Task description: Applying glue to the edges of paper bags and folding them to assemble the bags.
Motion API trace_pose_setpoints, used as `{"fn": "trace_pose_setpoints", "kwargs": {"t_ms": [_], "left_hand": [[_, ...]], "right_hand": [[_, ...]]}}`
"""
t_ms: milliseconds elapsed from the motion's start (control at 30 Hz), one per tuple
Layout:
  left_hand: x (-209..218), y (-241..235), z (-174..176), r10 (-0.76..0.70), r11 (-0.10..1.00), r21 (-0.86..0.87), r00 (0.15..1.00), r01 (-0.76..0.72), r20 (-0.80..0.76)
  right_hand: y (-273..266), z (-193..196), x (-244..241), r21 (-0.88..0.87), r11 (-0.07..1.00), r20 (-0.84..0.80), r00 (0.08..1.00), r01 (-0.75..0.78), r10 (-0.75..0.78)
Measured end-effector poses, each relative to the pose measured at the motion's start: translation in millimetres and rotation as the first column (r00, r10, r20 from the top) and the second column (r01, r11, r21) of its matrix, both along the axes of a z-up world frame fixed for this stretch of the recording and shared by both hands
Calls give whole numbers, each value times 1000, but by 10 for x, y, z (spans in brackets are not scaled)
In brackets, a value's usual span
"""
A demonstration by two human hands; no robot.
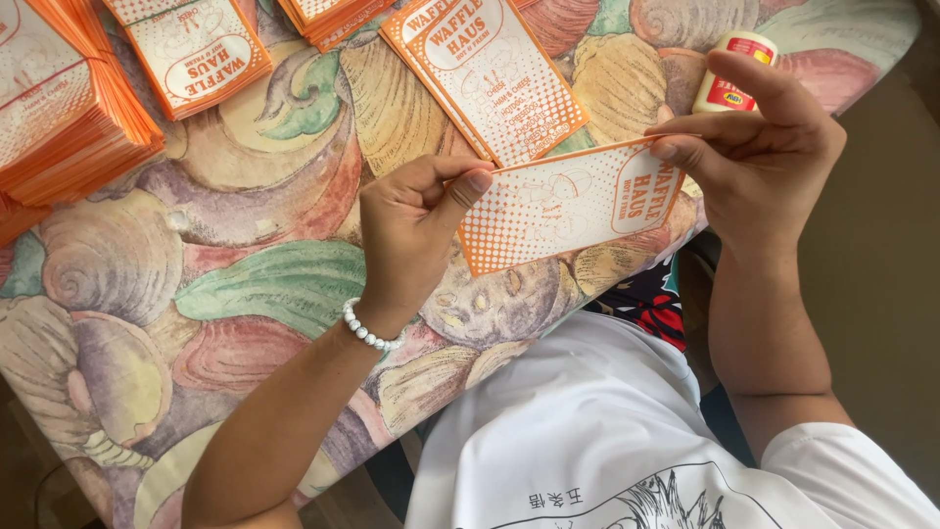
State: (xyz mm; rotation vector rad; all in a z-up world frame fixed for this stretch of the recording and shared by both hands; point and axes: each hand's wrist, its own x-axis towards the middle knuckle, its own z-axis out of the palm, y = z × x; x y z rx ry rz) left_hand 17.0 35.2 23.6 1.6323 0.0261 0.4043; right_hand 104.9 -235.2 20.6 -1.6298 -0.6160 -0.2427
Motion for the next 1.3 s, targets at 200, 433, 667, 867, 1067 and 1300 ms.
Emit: {"fn": "trace_pose_setpoints", "kwargs": {"t_ms": [200,433,667,867,1067,1300], "left_hand": [[-28,10,18,-42,995,84,983,58,-181],[-357,-115,-250,-264,610,779,964,146,26],[-581,-256,-450,-280,210,945,942,250,-187],[-572,-230,-414,-255,245,940,951,237,-173],[-612,18,-457,-290,181,942,931,282,-223],[-606,38,-467,-300,111,966,934,235,-192]], "right_hand": [[11,9,71,-107,992,-227,973,-64,38],[113,-194,234,-386,898,-339,938,-211,74],[164,-305,97,-654,754,392,880,62,268],[392,-309,-131,-776,630,359,804,-25,474],[125,-366,123,-828,536,425,808,165,407],[-54,-290,268,-797,531,501,807,288,313]]}}
